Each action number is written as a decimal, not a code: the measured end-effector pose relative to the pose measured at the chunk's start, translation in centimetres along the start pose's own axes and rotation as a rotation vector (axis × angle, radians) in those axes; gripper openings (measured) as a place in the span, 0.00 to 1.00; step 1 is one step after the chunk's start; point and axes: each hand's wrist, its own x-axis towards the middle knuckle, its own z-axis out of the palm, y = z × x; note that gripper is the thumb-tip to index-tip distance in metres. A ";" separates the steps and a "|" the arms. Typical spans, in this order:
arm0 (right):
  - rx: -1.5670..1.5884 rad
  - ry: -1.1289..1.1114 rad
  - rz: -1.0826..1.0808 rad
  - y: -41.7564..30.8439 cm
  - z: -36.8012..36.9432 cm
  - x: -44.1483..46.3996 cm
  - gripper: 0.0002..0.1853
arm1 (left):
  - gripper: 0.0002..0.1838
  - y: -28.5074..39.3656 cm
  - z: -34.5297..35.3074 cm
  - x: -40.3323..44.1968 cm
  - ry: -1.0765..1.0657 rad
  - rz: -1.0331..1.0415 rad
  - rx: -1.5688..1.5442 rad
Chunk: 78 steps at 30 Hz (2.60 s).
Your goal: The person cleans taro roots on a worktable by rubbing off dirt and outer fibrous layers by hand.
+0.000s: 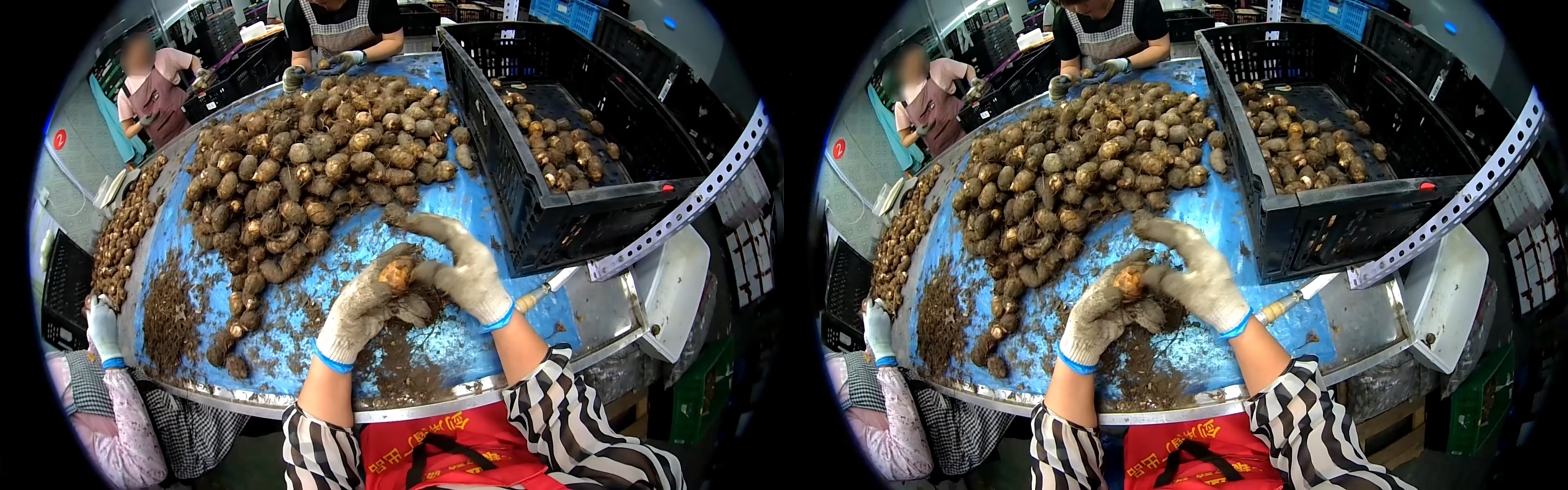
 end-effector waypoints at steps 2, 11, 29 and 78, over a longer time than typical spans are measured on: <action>-0.135 -0.154 -0.062 -0.1 0.0 -0.3 0.18 | 0.42 -0.2 -0.5 -0.1 -0.013 -0.032 0.020; 0.113 0.279 0.231 1.4 -0.7 0.0 0.09 | 0.39 -0.5 -1.1 0.2 -0.110 -0.022 -0.039; 0.088 0.123 0.155 0.5 -0.2 -0.4 0.11 | 0.38 -1.8 -1.9 0.6 -0.081 -0.057 -0.103; -0.031 -0.046 0.130 -0.8 0.2 -0.3 0.19 | 0.38 -0.7 -0.8 -0.2 -0.004 -0.008 0.033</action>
